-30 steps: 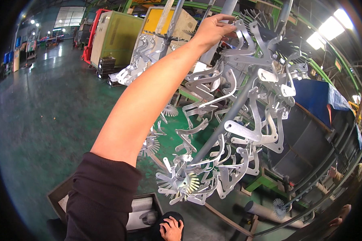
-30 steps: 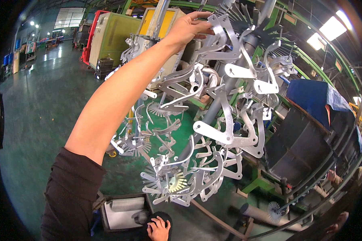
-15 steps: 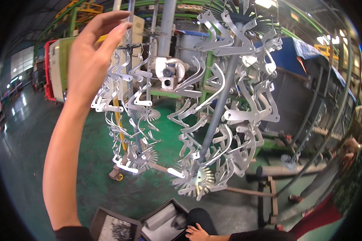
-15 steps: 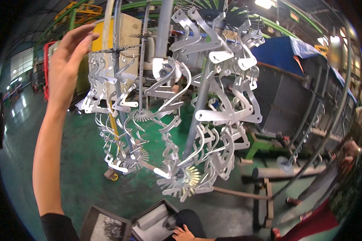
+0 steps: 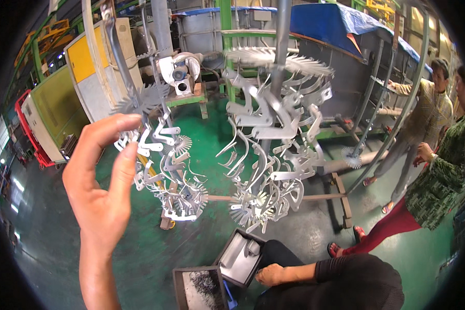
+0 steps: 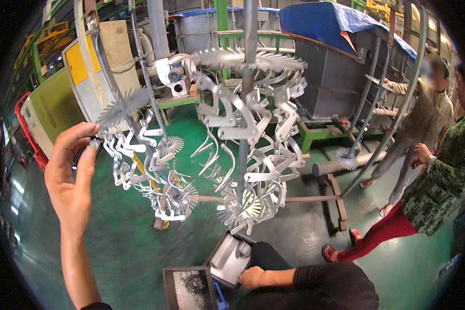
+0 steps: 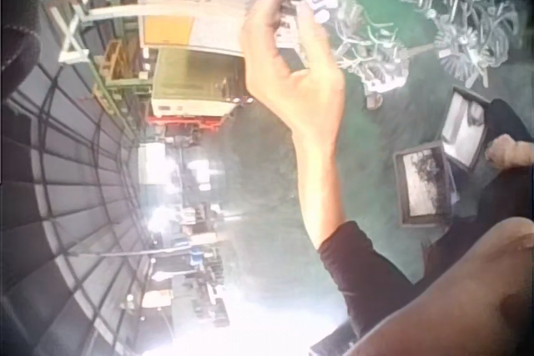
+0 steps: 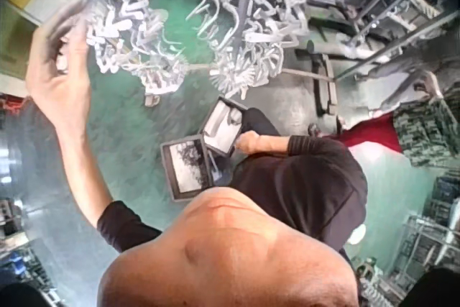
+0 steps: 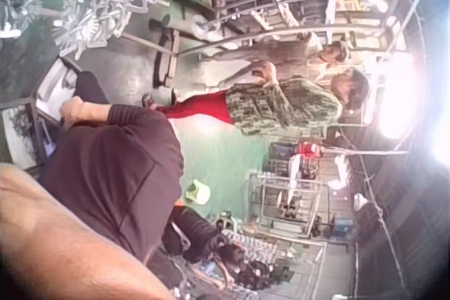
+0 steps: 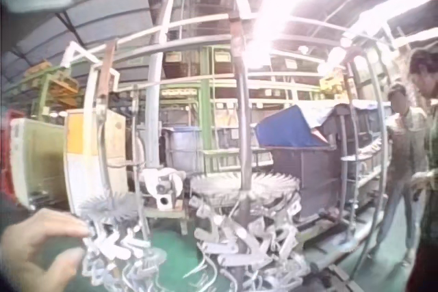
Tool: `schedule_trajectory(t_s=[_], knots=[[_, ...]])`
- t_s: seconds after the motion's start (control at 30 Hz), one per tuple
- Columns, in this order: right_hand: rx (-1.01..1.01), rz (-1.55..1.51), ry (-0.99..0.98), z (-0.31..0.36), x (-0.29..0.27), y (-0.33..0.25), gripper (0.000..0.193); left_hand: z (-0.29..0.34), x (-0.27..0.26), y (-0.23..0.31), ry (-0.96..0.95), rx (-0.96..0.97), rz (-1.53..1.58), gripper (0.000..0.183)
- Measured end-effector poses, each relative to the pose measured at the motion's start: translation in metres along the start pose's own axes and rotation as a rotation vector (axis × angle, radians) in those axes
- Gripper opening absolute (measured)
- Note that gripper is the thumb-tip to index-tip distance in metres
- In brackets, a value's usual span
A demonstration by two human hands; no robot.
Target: The person picks up metal brackets and attaches wire hooks to them by hand, then hangs the brackets onto a large industrial metal rack.
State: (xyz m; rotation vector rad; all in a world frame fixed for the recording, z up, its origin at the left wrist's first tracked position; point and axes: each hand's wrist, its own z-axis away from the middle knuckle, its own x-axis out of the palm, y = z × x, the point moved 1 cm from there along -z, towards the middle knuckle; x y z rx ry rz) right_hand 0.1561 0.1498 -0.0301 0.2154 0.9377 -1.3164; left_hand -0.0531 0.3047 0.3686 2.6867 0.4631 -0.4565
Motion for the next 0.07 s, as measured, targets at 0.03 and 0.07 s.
schedule_trajectory(t_s=[0.03,0.07], knots=[[-0.039,0.011,0.033,0.023,-0.032,-0.023,0.022,-0.019,-0.012,0.020,-0.034,0.062,-0.047,0.021],[-0.094,0.073,0.086,0.029,-0.038,-0.031,0.020,-0.034,-0.020,0.034,-0.073,0.112,-0.093,0.021]])
